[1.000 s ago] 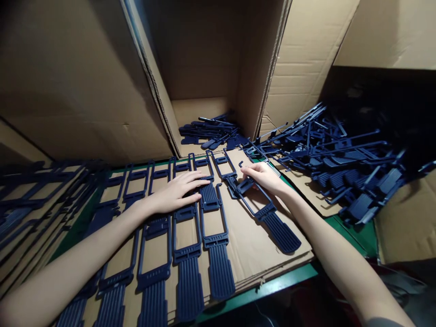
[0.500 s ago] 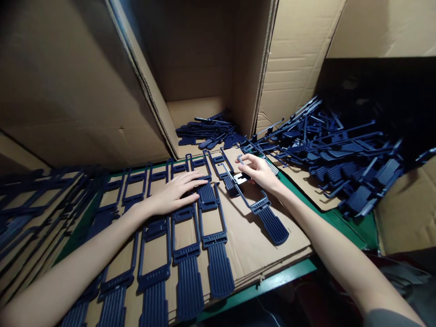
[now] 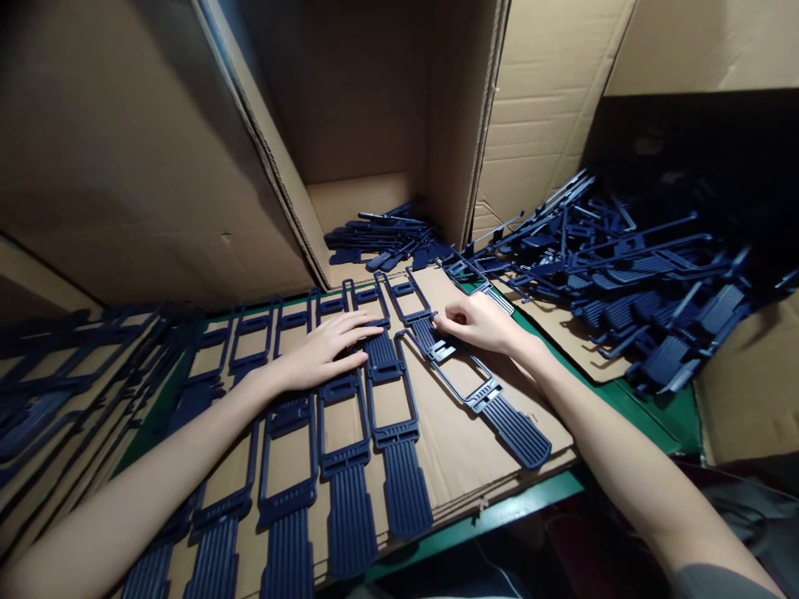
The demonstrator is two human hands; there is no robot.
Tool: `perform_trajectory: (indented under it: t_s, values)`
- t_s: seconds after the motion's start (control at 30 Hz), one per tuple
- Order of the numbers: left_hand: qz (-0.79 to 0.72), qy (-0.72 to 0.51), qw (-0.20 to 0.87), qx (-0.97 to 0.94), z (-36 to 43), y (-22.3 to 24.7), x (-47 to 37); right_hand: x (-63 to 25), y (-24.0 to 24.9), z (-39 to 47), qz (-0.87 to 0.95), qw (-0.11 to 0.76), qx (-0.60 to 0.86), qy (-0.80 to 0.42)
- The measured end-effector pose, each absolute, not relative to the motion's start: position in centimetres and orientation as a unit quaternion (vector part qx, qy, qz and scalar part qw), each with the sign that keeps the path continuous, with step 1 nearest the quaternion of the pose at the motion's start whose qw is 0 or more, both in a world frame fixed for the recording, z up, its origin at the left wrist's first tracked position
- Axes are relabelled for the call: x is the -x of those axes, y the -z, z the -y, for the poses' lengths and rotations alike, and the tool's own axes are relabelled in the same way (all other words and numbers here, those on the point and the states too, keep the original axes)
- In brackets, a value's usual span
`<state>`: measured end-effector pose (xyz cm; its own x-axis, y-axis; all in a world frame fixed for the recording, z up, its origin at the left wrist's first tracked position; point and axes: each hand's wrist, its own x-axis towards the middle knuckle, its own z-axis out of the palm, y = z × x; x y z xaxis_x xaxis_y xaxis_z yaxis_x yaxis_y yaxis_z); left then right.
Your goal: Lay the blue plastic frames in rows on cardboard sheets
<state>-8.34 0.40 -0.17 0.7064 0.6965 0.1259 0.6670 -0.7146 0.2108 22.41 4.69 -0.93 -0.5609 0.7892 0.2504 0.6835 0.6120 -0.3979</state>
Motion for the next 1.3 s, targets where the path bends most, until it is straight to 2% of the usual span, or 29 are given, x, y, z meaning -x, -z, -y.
perform_trajectory:
  t_s: [0.17,0.33,1.3]
  values:
    - [-0.366,-0.096,0.071,-0.923,-0.3,0.0,8.2,-22.6,0.8,-4.6,0.887,0.261,0.366,-0.109]
    - [-0.369,-0.094,0.074,-0.922,-0.3,-0.2,8.1,-22.8,0.1,-4.5,0.936,0.227,0.250,-0.101]
    - [-0.373,-0.094,0.084,-0.919,-0.2,-0.2,8.1,-22.0,0.1,-3.8,0.943,0.245,0.192,-0.115]
